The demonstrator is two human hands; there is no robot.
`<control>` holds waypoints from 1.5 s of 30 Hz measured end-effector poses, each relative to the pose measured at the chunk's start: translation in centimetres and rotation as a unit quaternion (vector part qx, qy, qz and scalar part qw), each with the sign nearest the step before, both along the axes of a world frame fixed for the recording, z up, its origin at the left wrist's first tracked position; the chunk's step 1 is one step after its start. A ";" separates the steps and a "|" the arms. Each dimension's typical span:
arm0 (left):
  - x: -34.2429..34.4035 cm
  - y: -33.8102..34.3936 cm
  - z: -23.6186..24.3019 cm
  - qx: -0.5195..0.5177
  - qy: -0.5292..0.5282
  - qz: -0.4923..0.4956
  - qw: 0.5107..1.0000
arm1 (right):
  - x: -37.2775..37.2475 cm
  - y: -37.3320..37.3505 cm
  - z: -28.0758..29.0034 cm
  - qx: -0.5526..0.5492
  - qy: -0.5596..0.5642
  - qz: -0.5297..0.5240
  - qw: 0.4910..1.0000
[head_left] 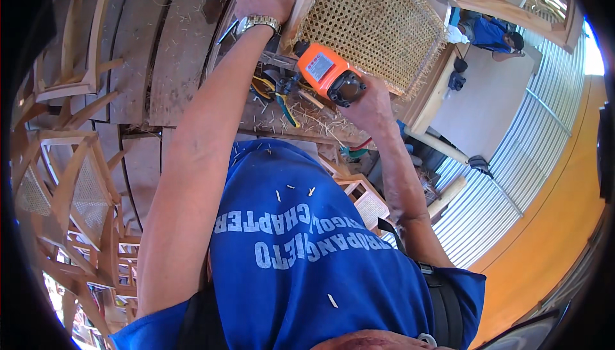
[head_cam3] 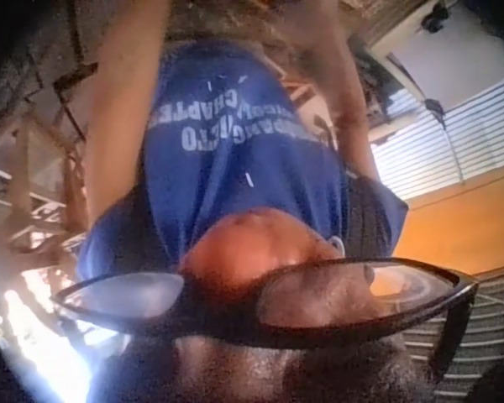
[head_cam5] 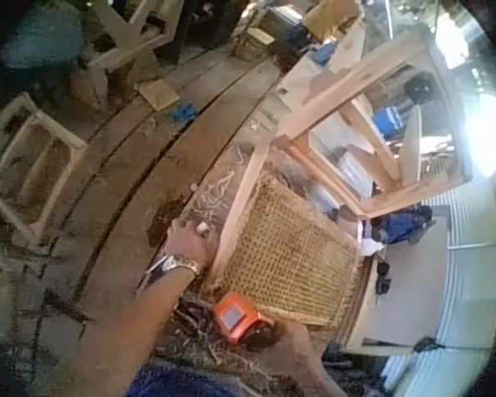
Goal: Secure cane webbing to a wooden chair seat frame using a pneumatic stapler and hammer.
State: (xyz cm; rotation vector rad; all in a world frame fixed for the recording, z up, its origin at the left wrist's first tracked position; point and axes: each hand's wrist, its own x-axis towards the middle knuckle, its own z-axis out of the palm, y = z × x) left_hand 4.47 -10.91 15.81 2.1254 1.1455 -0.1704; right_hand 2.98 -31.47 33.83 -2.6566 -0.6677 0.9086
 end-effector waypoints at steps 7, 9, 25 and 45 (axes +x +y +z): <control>0.1 0.3 -0.2 0.003 0.009 -0.014 1.000 | -0.2 0.4 0.3 -0.034 -0.018 0.043 0.998; 0.2 0.1 -0.1 0.013 0.014 -0.020 1.000 | -0.2 0.4 0.2 -0.031 -0.001 0.024 0.999; 0.0 0.0 0.8 0.002 0.018 -0.015 1.000 | 0.9 0.8 0.2 -0.081 0.042 -0.057 0.994; 0.2 0.2 -0.2 0.031 0.011 -0.026 0.999 | -12.9 -38.8 -7.2 -0.110 0.123 -0.332 0.929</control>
